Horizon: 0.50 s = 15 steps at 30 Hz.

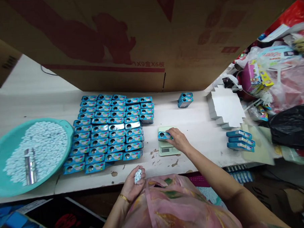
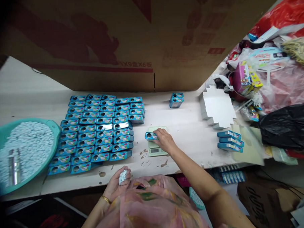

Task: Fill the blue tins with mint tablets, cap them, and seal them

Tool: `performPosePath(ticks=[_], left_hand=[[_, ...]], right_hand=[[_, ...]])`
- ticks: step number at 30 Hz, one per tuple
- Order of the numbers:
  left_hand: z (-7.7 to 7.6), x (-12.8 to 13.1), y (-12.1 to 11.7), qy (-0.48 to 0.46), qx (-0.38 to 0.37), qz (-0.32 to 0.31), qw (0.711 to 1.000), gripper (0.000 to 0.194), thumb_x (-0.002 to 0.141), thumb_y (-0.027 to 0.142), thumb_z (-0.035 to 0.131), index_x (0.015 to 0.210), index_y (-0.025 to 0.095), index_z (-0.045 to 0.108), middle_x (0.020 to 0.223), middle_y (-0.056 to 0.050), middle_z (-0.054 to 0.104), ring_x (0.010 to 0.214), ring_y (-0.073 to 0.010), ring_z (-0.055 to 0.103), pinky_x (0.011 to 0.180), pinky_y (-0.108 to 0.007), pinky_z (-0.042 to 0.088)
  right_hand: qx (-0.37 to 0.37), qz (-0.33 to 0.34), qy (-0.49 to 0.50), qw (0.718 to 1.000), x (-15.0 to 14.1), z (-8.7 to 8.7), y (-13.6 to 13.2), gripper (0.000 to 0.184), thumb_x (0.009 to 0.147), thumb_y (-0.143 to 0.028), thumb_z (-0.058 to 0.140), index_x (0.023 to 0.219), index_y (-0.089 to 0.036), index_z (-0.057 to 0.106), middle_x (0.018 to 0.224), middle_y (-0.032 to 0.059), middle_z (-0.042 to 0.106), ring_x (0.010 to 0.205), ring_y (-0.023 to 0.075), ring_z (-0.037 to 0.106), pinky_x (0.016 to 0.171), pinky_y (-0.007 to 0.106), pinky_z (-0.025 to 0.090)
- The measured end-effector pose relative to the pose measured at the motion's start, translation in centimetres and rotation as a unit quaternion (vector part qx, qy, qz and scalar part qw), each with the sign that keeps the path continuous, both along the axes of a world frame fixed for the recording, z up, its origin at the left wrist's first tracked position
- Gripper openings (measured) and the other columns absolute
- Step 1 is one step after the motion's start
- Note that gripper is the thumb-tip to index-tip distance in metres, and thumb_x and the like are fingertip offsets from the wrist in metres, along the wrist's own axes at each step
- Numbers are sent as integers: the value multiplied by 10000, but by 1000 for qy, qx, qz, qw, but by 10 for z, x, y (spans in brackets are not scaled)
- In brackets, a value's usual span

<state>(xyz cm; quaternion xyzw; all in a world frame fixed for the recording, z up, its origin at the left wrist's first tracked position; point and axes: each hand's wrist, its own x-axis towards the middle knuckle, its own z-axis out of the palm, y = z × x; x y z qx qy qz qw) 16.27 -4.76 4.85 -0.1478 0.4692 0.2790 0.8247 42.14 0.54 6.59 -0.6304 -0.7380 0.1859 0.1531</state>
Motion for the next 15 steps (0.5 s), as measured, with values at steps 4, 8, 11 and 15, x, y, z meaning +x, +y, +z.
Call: performPosePath(ticks=[4, 8, 11, 15], left_hand=[[-1, 0, -1, 3, -1, 16, 1000, 112, 750, 127, 431, 660, 116, 496, 552, -3, 479, 420, -37, 421, 288, -105, 235], [-3, 2, -1, 15, -7, 11, 1000, 86, 745, 133, 451, 677, 119, 502, 550, 6, 479, 410, -29, 409, 285, -100, 225], [-7, 17, 5, 25, 5, -32, 999, 40, 719, 151, 500, 738, 127, 525, 543, 25, 467, 382, -15, 378, 274, -95, 191], [-22, 52, 28, 80, 75, -100, 989, 145, 655, 144, 572, 796, 112, 558, 528, 30, 462, 367, -10, 357, 278, -106, 162]], right_hand=[[44, 0, -8, 999, -31, 0, 40, 333, 739, -245, 537, 1060, -191, 469, 980, 71, 505, 899, 200, 447, 752, 333, 431], [41, -13, -21, 999, -63, -16, 79, 351, 737, -243, 544, 1078, -197, 474, 1031, 77, 498, 923, 209, 445, 723, 328, 448], [52, 6, -19, 998, -61, -28, 91, 304, 752, -224, 527, 1054, -206, 501, 1056, 66, 498, 938, 192, 447, 745, 312, 444], [154, -40, -46, 986, 7, -31, 97, 221, 780, -184, 476, 990, -175, 546, 1016, 77, 514, 923, 177, 445, 781, 296, 413]])
